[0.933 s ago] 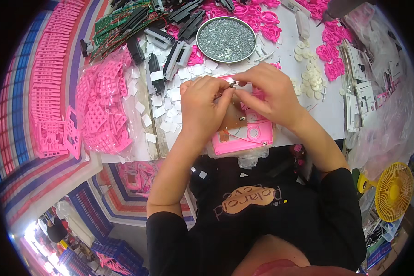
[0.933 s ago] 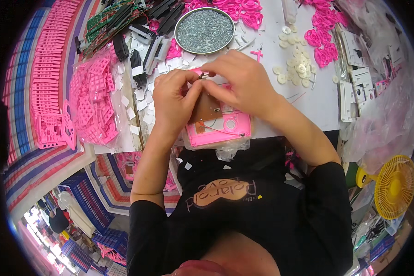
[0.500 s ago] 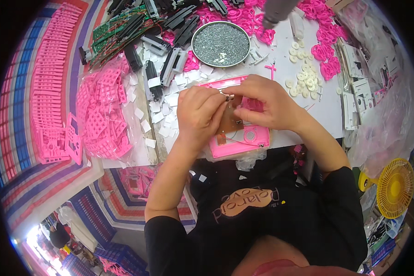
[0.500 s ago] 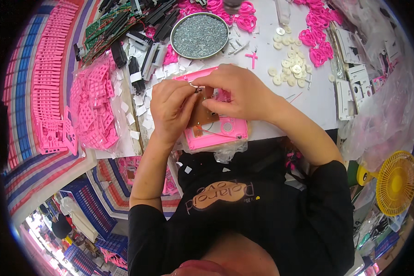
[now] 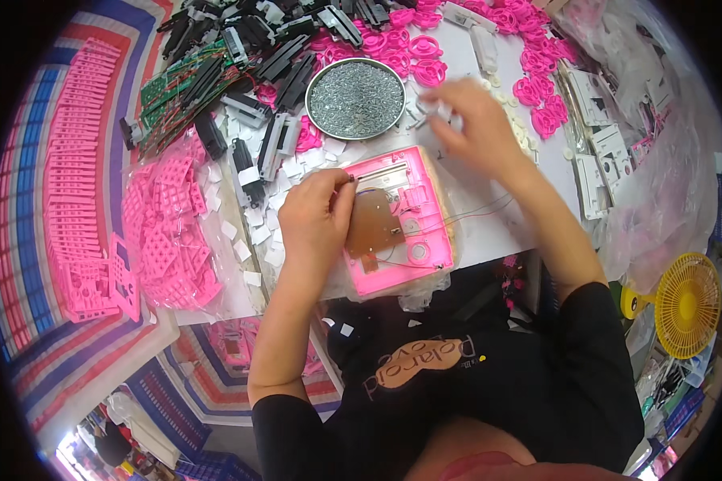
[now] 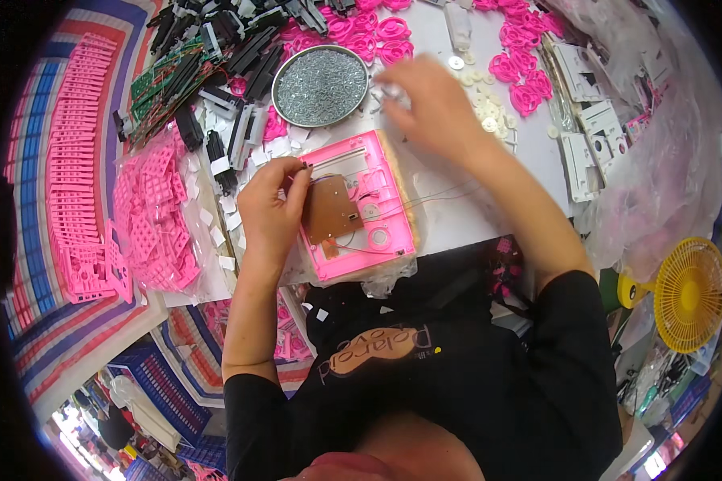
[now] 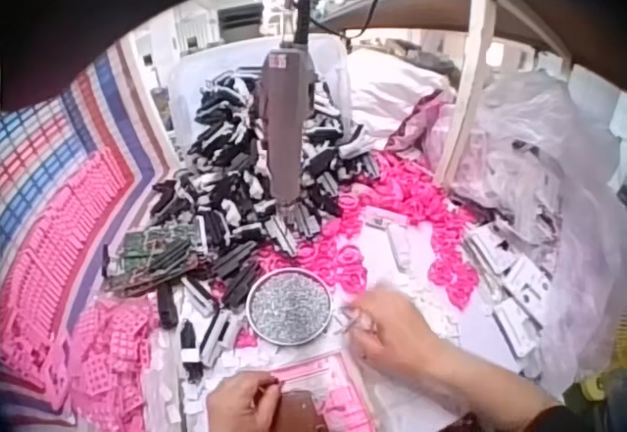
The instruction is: Assemble electronic toy piggy banks by installing internal components and gluing them into the plastic shell.
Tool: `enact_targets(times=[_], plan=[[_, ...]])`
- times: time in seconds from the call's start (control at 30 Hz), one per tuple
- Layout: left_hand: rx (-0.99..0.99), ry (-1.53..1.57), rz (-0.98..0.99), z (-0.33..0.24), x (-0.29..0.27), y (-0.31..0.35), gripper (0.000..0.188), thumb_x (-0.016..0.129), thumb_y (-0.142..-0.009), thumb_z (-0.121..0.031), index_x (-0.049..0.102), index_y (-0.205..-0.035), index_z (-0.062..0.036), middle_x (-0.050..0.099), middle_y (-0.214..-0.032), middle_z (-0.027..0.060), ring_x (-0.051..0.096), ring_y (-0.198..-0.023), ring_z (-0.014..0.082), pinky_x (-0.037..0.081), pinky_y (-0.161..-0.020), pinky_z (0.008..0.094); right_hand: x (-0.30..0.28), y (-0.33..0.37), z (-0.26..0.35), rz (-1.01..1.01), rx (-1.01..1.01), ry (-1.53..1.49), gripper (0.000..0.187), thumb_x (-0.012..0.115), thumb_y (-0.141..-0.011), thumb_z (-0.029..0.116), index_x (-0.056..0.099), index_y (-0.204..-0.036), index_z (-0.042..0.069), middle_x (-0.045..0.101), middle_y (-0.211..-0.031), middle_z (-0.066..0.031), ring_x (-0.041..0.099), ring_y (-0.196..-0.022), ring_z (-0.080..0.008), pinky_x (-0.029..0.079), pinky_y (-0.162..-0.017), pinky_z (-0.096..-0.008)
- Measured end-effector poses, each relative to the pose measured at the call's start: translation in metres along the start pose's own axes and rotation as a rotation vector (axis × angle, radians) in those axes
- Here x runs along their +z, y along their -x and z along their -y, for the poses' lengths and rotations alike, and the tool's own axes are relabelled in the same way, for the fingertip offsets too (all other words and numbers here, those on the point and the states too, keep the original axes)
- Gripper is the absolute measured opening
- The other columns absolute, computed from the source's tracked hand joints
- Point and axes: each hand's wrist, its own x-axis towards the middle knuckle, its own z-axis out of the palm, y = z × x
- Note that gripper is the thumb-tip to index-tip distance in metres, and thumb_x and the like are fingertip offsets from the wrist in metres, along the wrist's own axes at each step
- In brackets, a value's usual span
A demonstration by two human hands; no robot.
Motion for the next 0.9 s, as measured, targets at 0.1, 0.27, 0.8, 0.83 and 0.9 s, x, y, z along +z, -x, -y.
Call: enact_targets(times=[0.1, 0.27, 0.8, 0.83, 0.9], plan=[[0.053, -0.05, 0.068, -0.006, -0.003, 0.001, 0.01, 0.072, -0.085, -0.007, 0.068, -0.095, -0.0043, 0.07, -0.086, 0.009, 0.067, -0.073, 0.0228, 0.052, -0.069, 0.0332, 0.026, -0.029, -0.049, -0.083, 0.015, 0.299, 0.031, 0.072, -0.082, 0.019, 0.065, -0.109, 0.006, 0.065, -0.101, -0.0118, 0.061, -0.09, -0.0358, 0.054, -0.08, -0.0451], [-0.003, 0.082, 0.231, -0.02, -0.016, 0.009, 0.017, 0.07, -0.086, -0.002, 0.069, -0.102, -0.0009, 0.072, -0.094, 0.0114, 0.071, -0.082, 0.0252, 0.056, -0.075, 0.0317, 0.034, -0.04, -0.062, 0.13, 0.199, 0.378, 0.023, 0.071, -0.083, 0.02, 0.066, -0.101, 0.006, 0.066, -0.102, -0.0125, 0.062, -0.092, -0.0368, 0.053, -0.081, -0.0462], [-0.04, 0.236, 0.327, -0.006, -0.033, 0.004, 0.015, 0.068, -0.087, -0.001, 0.073, -0.101, 0.0, 0.074, -0.092, 0.0128, 0.072, -0.083, 0.0244, 0.055, -0.075, 0.0315, 0.015, -0.011, -0.119, -0.134, 0.368, 0.666, 0.047, 0.069, -0.087, 0.025, 0.06, -0.128, 0.004, 0.063, -0.125, -0.0189, 0.054, -0.118, -0.0426, 0.046, -0.099, -0.0461], [-0.068, 0.254, 0.312, -0.006, -0.031, 0.004, 0.014, 0.068, -0.087, -0.002, 0.073, -0.099, -0.0006, 0.073, -0.091, 0.0131, 0.071, -0.081, 0.0267, 0.055, -0.073, 0.0327, 0.011, -0.009, -0.132, -0.163, 0.424, 0.698, 0.05, 0.069, -0.087, 0.027, 0.058, -0.13, 0.003, 0.062, -0.126, -0.0197, 0.054, -0.118, -0.0437, 0.045, -0.1, -0.0466], [-0.082, 0.219, 0.314, -0.009, -0.029, 0.002, 0.014, 0.066, -0.089, 0.0, 0.073, -0.1, 0.0009, 0.074, -0.091, 0.0121, 0.072, -0.084, 0.0213, 0.055, -0.076, 0.0292, 0.002, -0.024, -0.149, -0.035, 0.559, 0.534, 0.054, 0.071, -0.086, 0.033, 0.058, -0.129, 0.003, 0.067, -0.116, -0.0224, 0.063, -0.108, -0.0402, 0.05, -0.093, -0.0466]])
